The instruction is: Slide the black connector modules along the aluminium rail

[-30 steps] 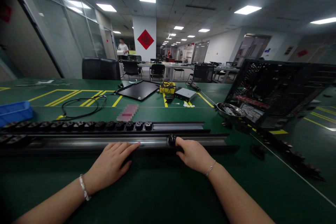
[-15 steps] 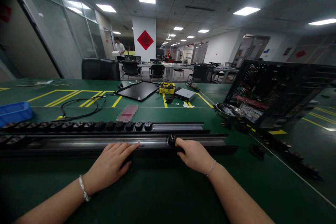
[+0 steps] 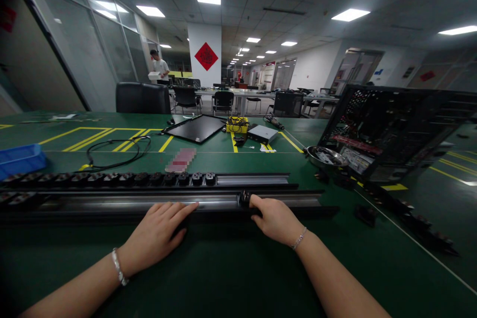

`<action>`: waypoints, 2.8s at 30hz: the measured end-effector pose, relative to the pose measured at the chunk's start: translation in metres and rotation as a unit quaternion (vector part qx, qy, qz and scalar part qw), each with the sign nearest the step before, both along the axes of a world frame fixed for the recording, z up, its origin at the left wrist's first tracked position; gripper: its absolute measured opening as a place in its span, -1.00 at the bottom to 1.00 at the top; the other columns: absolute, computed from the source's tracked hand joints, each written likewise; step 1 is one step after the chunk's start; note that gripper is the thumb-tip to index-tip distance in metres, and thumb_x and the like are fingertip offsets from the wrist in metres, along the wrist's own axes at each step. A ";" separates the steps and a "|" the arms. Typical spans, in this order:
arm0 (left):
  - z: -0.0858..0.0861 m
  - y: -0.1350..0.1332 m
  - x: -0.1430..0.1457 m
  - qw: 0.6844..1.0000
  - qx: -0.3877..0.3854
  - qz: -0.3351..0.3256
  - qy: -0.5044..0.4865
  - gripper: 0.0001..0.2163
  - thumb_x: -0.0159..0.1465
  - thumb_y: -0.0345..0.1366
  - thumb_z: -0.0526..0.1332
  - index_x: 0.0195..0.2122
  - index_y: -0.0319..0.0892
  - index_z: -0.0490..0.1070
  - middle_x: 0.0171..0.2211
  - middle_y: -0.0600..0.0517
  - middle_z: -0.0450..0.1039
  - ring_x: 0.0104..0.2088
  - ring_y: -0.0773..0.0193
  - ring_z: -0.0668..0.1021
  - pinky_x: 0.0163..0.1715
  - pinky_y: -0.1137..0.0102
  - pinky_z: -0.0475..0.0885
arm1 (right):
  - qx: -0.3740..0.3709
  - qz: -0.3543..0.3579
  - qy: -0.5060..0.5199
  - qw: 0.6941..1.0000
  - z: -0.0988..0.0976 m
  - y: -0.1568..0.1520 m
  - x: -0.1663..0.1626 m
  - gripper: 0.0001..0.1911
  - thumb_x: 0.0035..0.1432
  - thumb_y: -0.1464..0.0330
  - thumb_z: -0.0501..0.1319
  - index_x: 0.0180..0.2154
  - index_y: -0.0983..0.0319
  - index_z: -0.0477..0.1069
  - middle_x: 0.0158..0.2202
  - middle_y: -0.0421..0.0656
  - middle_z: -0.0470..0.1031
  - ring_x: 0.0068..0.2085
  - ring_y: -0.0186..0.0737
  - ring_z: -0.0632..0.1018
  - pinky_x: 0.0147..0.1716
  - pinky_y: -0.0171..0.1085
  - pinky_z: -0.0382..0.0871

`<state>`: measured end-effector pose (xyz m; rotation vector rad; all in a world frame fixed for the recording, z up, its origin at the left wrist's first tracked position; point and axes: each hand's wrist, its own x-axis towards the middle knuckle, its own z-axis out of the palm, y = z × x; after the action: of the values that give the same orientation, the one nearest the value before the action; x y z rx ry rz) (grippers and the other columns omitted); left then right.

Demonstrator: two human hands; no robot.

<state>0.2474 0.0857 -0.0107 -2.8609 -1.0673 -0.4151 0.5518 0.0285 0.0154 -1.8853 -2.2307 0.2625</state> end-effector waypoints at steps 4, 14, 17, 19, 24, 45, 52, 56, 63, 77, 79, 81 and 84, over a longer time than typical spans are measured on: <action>0.001 0.000 0.000 1.000 0.000 0.000 -0.001 -0.46 0.20 -0.38 0.11 0.22 -0.01 0.06 -0.05 0.00 0.38 -0.10 0.17 0.40 -0.09 0.24 0.22 | 0.001 -0.007 -0.002 1.000 0.000 0.000 0.000 -0.83 0.04 0.39 0.15 -0.25 0.14 0.29 -0.29 -0.18 0.51 -0.27 -0.17 0.51 -0.29 -0.23 0.29; 0.001 0.000 0.000 1.000 -0.006 -0.004 -0.004 -0.46 0.20 -0.39 0.09 0.22 -0.02 0.07 -0.07 -0.01 0.38 -0.12 0.16 0.40 -0.10 0.23 0.22 | 0.009 0.000 -0.001 1.000 -0.002 0.001 0.002 -0.84 0.04 0.40 0.15 -0.26 0.15 0.30 -0.31 -0.18 0.51 -0.28 -0.17 0.51 -0.30 -0.25 0.28; 0.000 0.000 0.000 1.000 -0.007 -0.005 -0.007 -0.46 0.21 -0.38 0.09 0.23 -0.02 0.06 -0.07 0.00 0.38 -0.13 0.17 0.40 -0.11 0.23 0.22 | 0.010 0.005 0.002 1.000 -0.003 0.001 0.003 -0.84 0.05 0.39 0.15 -0.25 0.15 0.31 -0.29 -0.18 0.51 -0.27 -0.17 0.52 -0.29 -0.24 0.30; 0.000 0.001 0.000 1.000 -0.005 -0.004 -0.007 -0.46 0.21 -0.38 0.10 0.22 -0.02 0.06 -0.07 0.00 0.38 -0.13 0.17 0.40 -0.11 0.24 0.22 | 0.009 0.012 0.003 1.000 -0.002 0.001 0.004 -0.84 0.06 0.39 0.15 -0.25 0.16 0.32 -0.27 -0.17 0.52 -0.25 -0.17 0.51 -0.26 -0.22 0.30; 0.001 0.000 0.000 1.000 -0.003 -0.004 -0.007 -0.45 0.20 -0.38 0.11 0.22 -0.01 0.06 -0.07 0.00 0.38 -0.11 0.17 0.40 -0.10 0.24 0.22 | 0.001 0.026 0.005 1.000 0.002 0.000 0.007 -0.80 0.08 0.38 0.13 -0.19 0.13 0.34 -0.20 -0.17 0.52 -0.18 -0.17 0.51 -0.18 -0.21 0.30; 0.000 0.000 0.000 1.000 0.001 0.000 -0.005 -0.46 0.20 -0.37 0.10 0.22 0.00 0.07 -0.06 -0.02 0.39 -0.10 0.17 0.41 -0.10 0.24 0.22 | -0.004 0.003 0.017 1.000 0.003 0.001 0.008 -0.84 0.04 0.38 0.15 -0.25 0.14 0.35 -0.23 -0.18 0.53 -0.22 -0.16 0.51 -0.22 -0.21 0.31; 0.000 0.001 0.000 1.000 -0.001 -0.004 -0.010 -0.45 0.19 -0.38 0.10 0.22 -0.01 0.06 -0.07 -0.01 0.39 -0.11 0.17 0.41 -0.10 0.24 0.22 | 0.009 0.011 0.009 1.000 0.001 0.001 0.009 -0.85 0.06 0.36 0.15 -0.26 0.13 0.35 -0.25 -0.19 0.53 -0.22 -0.17 0.51 -0.22 -0.22 0.30; 0.000 0.001 -0.001 1.000 -0.002 -0.004 -0.007 -0.45 0.20 -0.38 0.10 0.23 -0.01 0.06 -0.06 -0.01 0.38 -0.11 0.17 0.40 -0.09 0.24 0.22 | 0.013 0.000 0.001 1.000 0.001 0.000 0.007 -0.86 0.06 0.36 0.15 -0.26 0.15 0.34 -0.27 -0.19 0.52 -0.25 -0.17 0.51 -0.26 -0.22 0.29; -0.002 0.002 -0.002 1.000 0.002 -0.009 -0.013 -0.45 0.20 -0.41 0.10 0.23 -0.01 0.06 -0.04 -0.01 0.38 -0.09 0.17 0.40 -0.06 0.23 0.20 | 0.020 -0.012 -0.002 1.000 0.000 -0.001 0.007 -0.90 0.06 0.34 0.16 -0.31 0.15 0.31 -0.33 -0.20 0.51 -0.31 -0.18 0.50 -0.33 -0.24 0.28; -0.007 0.006 -0.003 0.999 0.019 -0.021 -0.034 -0.47 0.20 -0.41 0.09 0.21 -0.04 0.09 -0.02 0.00 0.38 -0.10 0.17 0.40 -0.01 0.19 0.17 | 0.055 -0.003 -0.012 0.998 -0.006 0.000 0.010 -0.88 0.07 0.35 0.16 -0.28 0.14 0.34 -0.28 -0.19 0.53 -0.25 -0.17 0.51 -0.29 -0.24 0.29; -0.007 0.007 -0.003 0.999 0.021 -0.024 -0.035 -0.47 0.20 -0.42 0.09 0.21 -0.05 0.09 -0.01 -0.01 0.38 -0.10 0.17 0.40 -0.01 0.18 0.17 | 0.064 -0.005 -0.016 0.998 -0.008 0.000 0.011 -0.87 0.07 0.35 0.16 -0.26 0.14 0.35 -0.26 -0.18 0.53 -0.23 -0.16 0.52 -0.27 -0.24 0.30; -0.008 0.008 -0.003 0.999 0.023 -0.026 -0.036 -0.48 0.20 -0.42 0.09 0.21 -0.06 0.09 -0.01 -0.01 0.38 -0.10 0.17 0.39 -0.01 0.18 0.17 | 0.068 -0.006 -0.019 0.997 -0.009 0.000 0.011 -0.87 0.08 0.34 0.16 -0.26 0.13 0.36 -0.25 -0.17 0.53 -0.23 -0.16 0.52 -0.27 -0.23 0.31; -0.007 0.008 -0.003 0.999 0.025 -0.027 -0.036 -0.48 0.19 -0.42 0.09 0.21 -0.07 0.10 -0.01 -0.02 0.38 -0.10 0.17 0.40 0.00 0.17 0.17 | 0.069 -0.007 -0.021 0.997 -0.009 0.000 0.011 -0.87 0.08 0.33 0.16 -0.26 0.13 0.36 -0.27 -0.17 0.53 -0.25 -0.17 0.52 -0.28 -0.23 0.31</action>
<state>0.2441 0.0935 -0.0181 -2.8563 -0.9767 -0.5432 0.5625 0.0287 0.0065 -1.8502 -2.1990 0.0650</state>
